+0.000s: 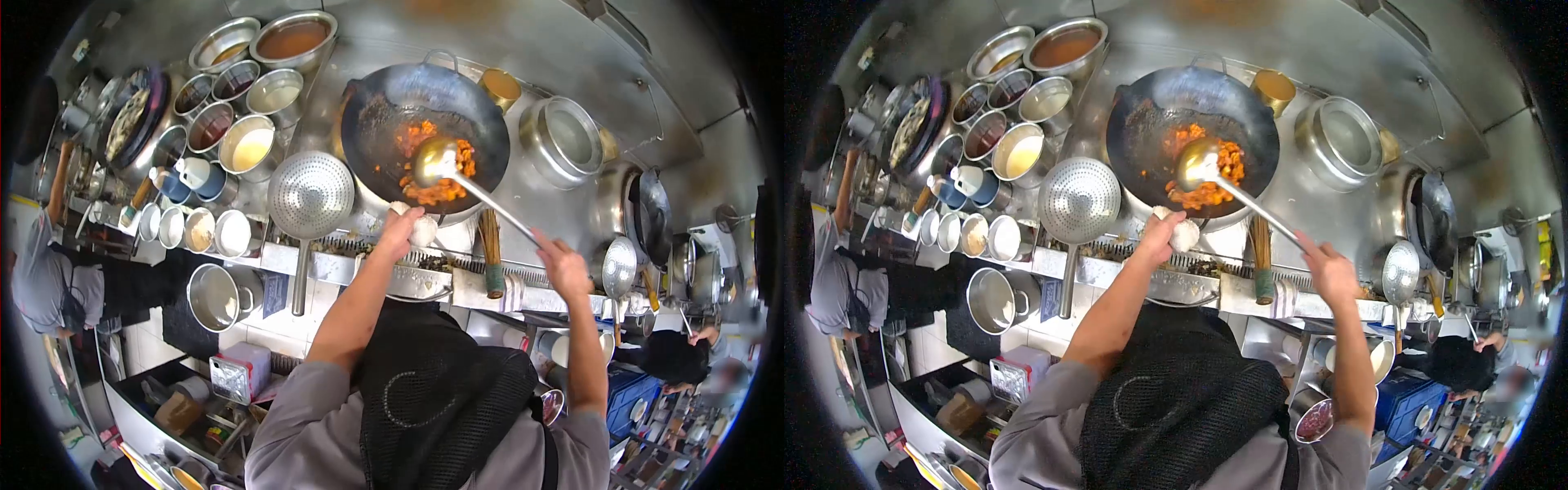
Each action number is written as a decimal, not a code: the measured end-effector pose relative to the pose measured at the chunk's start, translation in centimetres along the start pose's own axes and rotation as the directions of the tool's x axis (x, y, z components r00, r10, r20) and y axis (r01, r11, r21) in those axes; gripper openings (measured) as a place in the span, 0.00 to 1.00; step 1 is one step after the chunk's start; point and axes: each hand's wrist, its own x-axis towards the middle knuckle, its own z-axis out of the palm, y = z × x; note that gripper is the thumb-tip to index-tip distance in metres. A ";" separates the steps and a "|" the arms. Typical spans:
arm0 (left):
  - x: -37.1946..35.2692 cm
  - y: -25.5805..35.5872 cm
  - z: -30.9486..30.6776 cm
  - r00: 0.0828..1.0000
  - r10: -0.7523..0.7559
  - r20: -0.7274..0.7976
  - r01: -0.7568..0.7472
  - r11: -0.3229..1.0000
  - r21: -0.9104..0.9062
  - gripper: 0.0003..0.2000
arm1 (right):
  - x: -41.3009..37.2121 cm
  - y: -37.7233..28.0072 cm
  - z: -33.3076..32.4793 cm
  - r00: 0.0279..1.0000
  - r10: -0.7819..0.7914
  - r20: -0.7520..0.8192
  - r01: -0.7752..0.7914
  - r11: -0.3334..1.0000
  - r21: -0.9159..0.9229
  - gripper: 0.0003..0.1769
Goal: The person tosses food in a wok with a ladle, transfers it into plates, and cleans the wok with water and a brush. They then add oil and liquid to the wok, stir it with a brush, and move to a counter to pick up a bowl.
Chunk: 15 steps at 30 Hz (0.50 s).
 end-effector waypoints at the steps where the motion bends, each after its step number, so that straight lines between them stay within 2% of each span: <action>1: -1.1 1.0 0.6 0.999 -0.026 0.031 0.027 0.998 -0.055 0.09 | -0.9 0.5 -2.4 1.000 0.011 -0.010 -0.011 1.000 -0.026 0.27; 2: -0.8 0.7 0.0 0.999 -0.032 0.018 0.033 0.998 -0.061 0.09 | -1.7 0.9 -4.6 1.000 0.023 -0.020 -0.024 0.998 -0.049 0.26; 5: 2.4 -1.4 -1.8 0.980 -0.144 0.140 0.155 0.986 -0.065 0.10 | -2.2 1.0 -9.2 0.995 0.104 0.000 -0.103 0.983 -0.153 0.25; 7: 2.8 -1.5 -1.6 0.984 -0.143 0.105 0.149 0.988 -0.045 0.09 | -1.2 1.9 -9.9 0.991 0.108 0.082 -0.072 0.931 -0.358 0.27; 9: 2.8 -1.5 -1.4 0.986 -0.146 0.085 0.148 0.989 -0.012 0.09 | 0.7 4.6 -4.3 0.995 0.026 0.094 0.000 0.965 -0.262 0.29; 10: 2.6 -1.2 -1.2 0.986 -0.164 0.042 0.165 0.986 -0.013 0.09 | 2.2 4.2 -2.0 0.984 0.087 0.157 -0.052 0.975 -0.216 0.30; 11: 2.5 -0.9 -0.9 0.984 -0.176 -0.002 0.176 0.984 -0.019 0.09 | 3.5 3.9 0.6 0.983 0.100 0.153 -0.076 0.985 -0.154 0.27; 12: 2.3 -0.5 -0.8 0.985 -0.172 0.008 0.172 0.985 -0.020 0.09 | 4.3 3.4 3.0 0.996 0.057 0.074 -0.061 0.996 0.057 0.26; 14: 1.9 0.5 -0.8 0.972 -0.202 0.118 0.207 0.978 -0.035 0.11 | 4.7 1.9 8.2 0.997 0.083 0.007 -0.080 0.923 0.377 0.24; 15: 1.8 0.7 -0.8 0.959 -0.247 0.139 0.255 0.966 -0.047 0.13 | 4.2 0.5 8.7 0.997 0.082 -0.001 -0.076 0.922 0.381 0.24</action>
